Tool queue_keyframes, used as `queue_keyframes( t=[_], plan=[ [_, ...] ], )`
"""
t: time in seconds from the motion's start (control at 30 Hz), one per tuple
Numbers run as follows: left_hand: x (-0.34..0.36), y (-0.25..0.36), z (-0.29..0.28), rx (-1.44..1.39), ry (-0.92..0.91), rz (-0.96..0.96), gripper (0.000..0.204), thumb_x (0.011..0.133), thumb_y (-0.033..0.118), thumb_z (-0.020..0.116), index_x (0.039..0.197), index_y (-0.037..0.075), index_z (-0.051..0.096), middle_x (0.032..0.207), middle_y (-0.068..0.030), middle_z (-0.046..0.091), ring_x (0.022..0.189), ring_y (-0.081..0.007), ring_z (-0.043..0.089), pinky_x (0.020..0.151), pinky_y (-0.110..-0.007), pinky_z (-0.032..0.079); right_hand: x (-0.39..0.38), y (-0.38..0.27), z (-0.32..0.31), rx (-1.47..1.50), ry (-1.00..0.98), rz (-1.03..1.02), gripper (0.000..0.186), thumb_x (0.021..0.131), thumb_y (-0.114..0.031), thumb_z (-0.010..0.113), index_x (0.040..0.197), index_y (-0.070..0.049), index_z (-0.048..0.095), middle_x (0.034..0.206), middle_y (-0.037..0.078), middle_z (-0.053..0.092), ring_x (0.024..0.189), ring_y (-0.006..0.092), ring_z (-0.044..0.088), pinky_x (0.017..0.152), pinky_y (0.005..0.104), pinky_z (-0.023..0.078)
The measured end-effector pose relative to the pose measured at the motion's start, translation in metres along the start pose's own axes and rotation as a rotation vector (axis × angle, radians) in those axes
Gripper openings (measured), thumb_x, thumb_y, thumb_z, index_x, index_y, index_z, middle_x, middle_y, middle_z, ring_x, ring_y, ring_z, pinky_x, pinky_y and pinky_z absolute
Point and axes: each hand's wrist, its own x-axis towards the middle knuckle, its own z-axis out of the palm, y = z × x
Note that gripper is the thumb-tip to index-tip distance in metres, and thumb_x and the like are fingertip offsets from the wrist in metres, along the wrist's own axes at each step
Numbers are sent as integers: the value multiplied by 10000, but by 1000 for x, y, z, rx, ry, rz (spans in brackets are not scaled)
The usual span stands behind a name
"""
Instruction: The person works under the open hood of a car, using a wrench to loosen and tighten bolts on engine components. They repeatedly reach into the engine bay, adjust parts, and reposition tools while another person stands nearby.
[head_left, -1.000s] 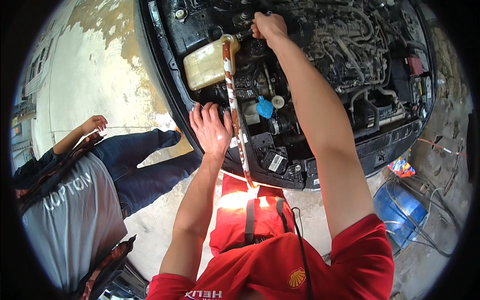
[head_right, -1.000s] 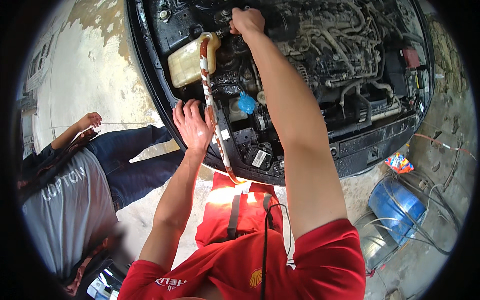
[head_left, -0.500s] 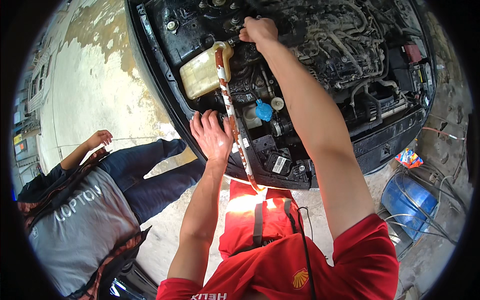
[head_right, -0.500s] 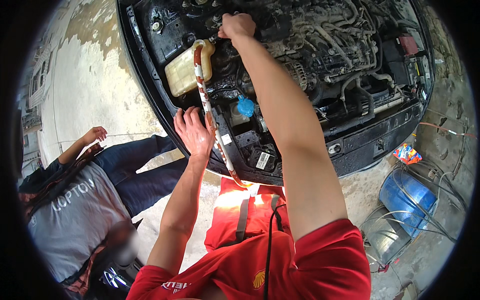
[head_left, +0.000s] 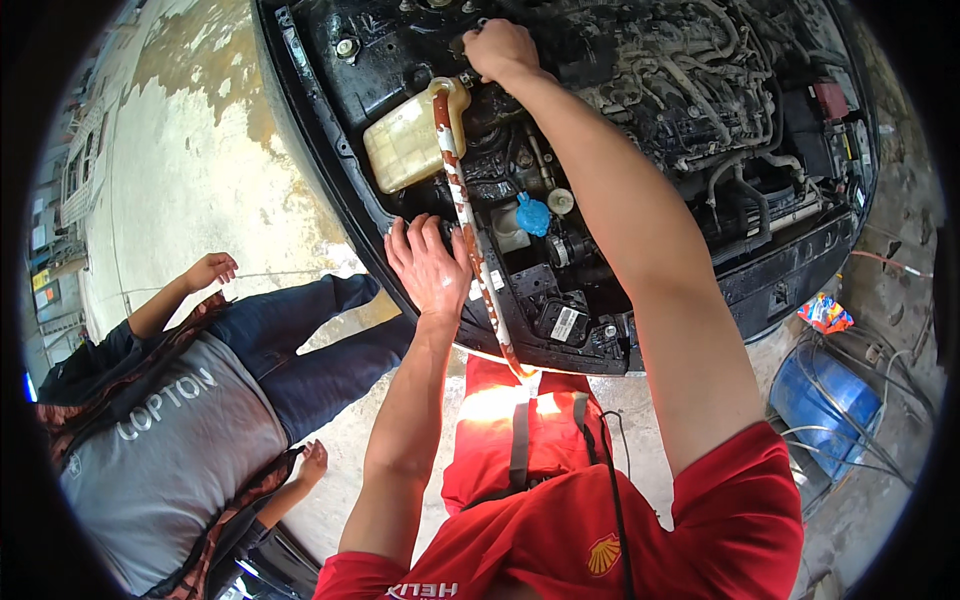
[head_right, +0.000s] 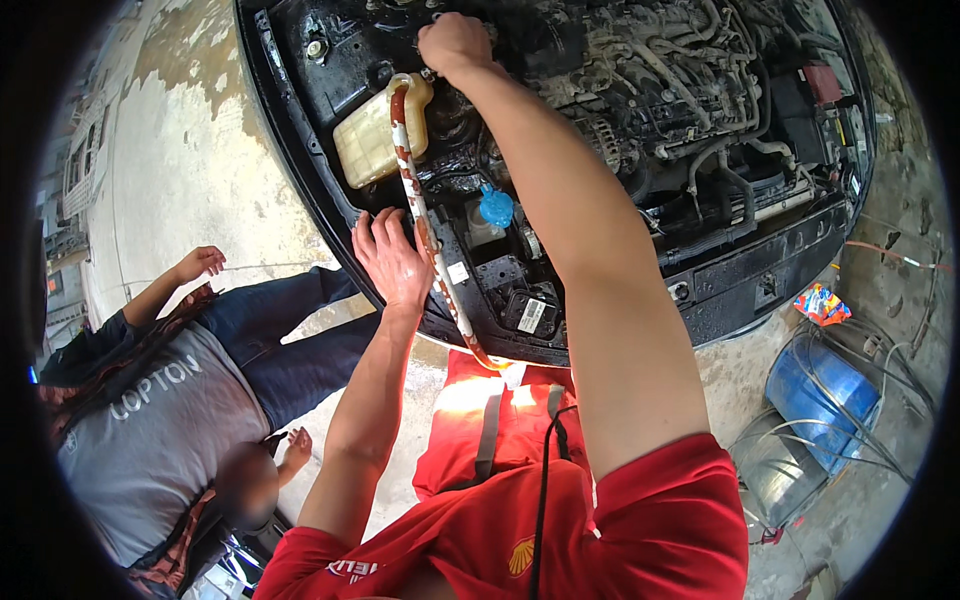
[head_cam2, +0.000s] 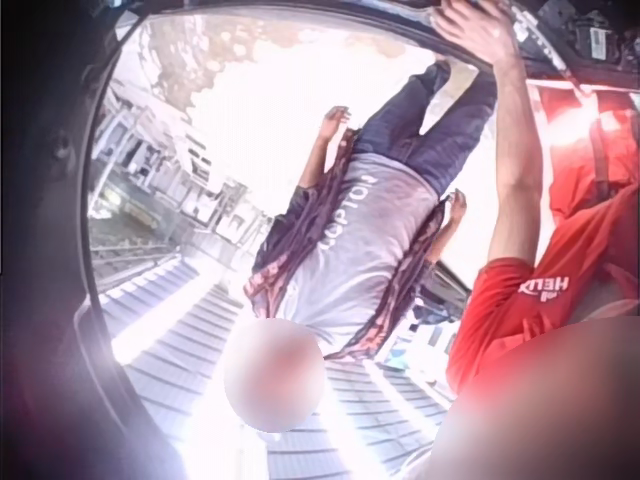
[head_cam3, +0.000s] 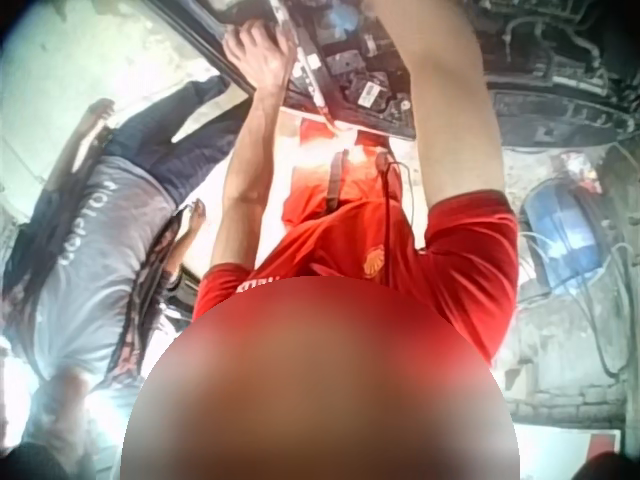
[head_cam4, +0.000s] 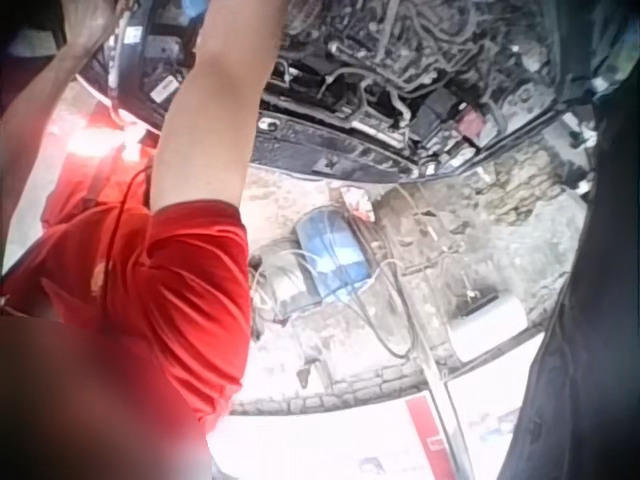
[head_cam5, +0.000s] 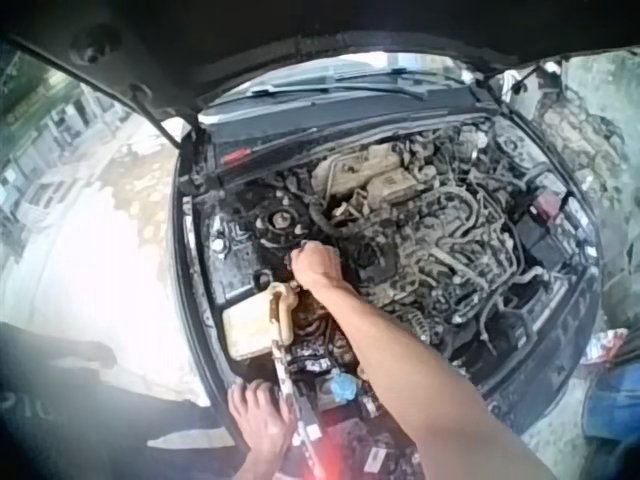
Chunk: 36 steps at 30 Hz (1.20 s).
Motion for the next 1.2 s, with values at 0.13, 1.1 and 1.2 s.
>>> queue_keyframes(
  t=[0.13, 1.1, 1.2],
  plan=[
    [1, 0, 0, 0, 9, 5, 389, 958, 317, 681, 1241, 59, 613, 1335, -103, 605, 1407, -387, 443, 1230, -577, 264, 7, 28, -3, 332, -6, 198, 431, 1002, -332, 552, 811, -6, 759, 726, 100, 774, 667, 208, 777, 808, 343, 633],
    [0, -1, -1, -15, 6, -12, 394, 967, 323, 686, 1250, 58, 614, 1332, -105, 597, 1404, -401, 426, 1218, -566, 277, 14, 41, -11, 817, -120, 322, 206, 940, -145, 597, 952, 42, 683, 895, 154, 748, 732, 199, 734, 692, 300, 655],
    [0, -1, -1, -19, -7, -17, 399, 966, 330, 678, 1252, 59, 617, 1339, -103, 599, 1410, -397, 428, 1225, -570, 266, 13, 39, -9, 748, -98, 270, 213, 937, -152, 614, 946, 47, 693, 884, 168, 752, 710, 203, 739, 670, 303, 656]
  ],
)
